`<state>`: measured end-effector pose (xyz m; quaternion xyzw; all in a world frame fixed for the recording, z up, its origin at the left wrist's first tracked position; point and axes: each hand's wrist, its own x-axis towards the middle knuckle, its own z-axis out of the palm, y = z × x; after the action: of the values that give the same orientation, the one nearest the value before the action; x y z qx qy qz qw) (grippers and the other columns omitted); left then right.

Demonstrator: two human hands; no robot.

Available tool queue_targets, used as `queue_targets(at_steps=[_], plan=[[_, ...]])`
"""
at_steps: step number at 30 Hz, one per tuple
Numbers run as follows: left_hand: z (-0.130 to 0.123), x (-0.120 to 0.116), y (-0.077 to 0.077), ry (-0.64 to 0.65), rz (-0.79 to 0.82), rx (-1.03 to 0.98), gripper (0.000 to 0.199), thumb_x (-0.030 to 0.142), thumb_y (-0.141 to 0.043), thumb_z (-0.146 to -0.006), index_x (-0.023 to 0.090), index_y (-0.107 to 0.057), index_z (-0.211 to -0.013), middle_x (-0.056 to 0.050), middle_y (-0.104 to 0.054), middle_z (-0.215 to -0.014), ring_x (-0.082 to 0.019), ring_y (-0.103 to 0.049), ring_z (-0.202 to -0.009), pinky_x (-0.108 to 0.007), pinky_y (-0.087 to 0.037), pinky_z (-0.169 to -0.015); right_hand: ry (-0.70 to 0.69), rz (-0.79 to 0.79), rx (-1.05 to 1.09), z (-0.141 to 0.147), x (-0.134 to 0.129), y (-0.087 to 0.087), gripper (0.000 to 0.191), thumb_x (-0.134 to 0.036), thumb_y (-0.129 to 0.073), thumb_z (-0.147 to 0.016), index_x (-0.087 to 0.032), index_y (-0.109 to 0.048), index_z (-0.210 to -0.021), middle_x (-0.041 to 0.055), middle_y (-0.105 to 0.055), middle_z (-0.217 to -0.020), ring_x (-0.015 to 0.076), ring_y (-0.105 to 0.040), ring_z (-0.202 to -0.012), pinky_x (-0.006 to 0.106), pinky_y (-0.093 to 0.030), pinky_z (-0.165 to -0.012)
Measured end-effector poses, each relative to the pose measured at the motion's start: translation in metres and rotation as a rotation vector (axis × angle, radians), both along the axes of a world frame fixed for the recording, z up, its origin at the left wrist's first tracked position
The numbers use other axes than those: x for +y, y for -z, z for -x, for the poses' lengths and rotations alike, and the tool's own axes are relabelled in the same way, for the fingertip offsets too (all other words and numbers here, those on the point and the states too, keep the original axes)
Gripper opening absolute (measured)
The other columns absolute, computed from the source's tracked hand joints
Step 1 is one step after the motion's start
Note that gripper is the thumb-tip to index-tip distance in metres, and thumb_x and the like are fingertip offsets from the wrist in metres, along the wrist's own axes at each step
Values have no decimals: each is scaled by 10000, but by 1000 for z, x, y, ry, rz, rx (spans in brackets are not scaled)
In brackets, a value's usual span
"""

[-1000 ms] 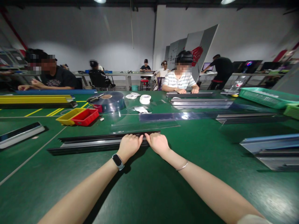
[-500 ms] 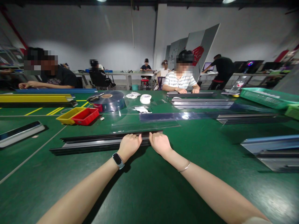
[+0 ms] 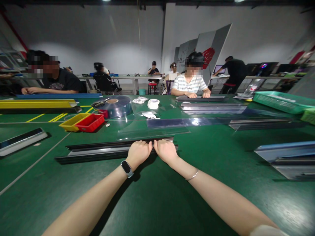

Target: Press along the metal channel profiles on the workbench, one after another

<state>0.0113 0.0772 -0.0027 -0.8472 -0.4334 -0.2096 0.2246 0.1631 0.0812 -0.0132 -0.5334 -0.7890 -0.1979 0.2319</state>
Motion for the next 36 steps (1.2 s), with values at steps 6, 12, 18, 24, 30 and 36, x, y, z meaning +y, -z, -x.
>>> queue_targets(at_steps=[6,12,18,24,30,36], plan=[[1,-2,0,-28,15,-33,453,314,-317,-881,123,-590,-574,-84,-585,-572,-166,-536,-575,-295,-341,-563,8,7,21,-4,1,1,421,-285,-282,-893,-132,-549,-607,66,-581,-581,126,-523,-580,240,-259,-507],[9,-2,0,-88,7,-43,520,426,-322,-862,117,-608,-557,-100,-593,-577,-171,-542,-571,-292,-349,-557,62,4,28,-16,3,0,424,-284,-289,-890,-125,-559,-604,71,-586,-591,125,-524,-562,248,-254,-505],[11,-1,-2,-26,40,-22,504,403,-314,-875,117,-631,-606,-93,-594,-620,-174,-548,-644,-286,-376,-598,90,0,37,-21,4,1,423,-282,-290,-888,-124,-561,-605,70,-586,-584,134,-528,-550,252,-237,-492],[11,2,1,6,33,3,493,389,-319,-879,117,-626,-605,-87,-584,-610,-173,-540,-642,-290,-377,-599,58,15,15,-20,2,0,448,-297,-279,-895,-128,-567,-596,69,-596,-580,130,-529,-549,237,-252,-506],[8,6,3,22,28,8,469,326,-318,-883,117,-619,-591,-89,-572,-590,-175,-534,-623,-300,-372,-591,-49,18,-3,-6,-1,-4,438,-285,-273,-899,-131,-569,-616,64,-594,-589,128,-538,-576,250,-267,-533],[4,6,2,60,22,-20,458,284,-312,-885,111,-609,-583,-93,-560,-580,-168,-528,-611,-297,-364,-579,-69,30,-11,-1,-1,-4,436,-269,-266,-903,-128,-572,-626,60,-592,-589,122,-534,-574,250,-270,-536]])
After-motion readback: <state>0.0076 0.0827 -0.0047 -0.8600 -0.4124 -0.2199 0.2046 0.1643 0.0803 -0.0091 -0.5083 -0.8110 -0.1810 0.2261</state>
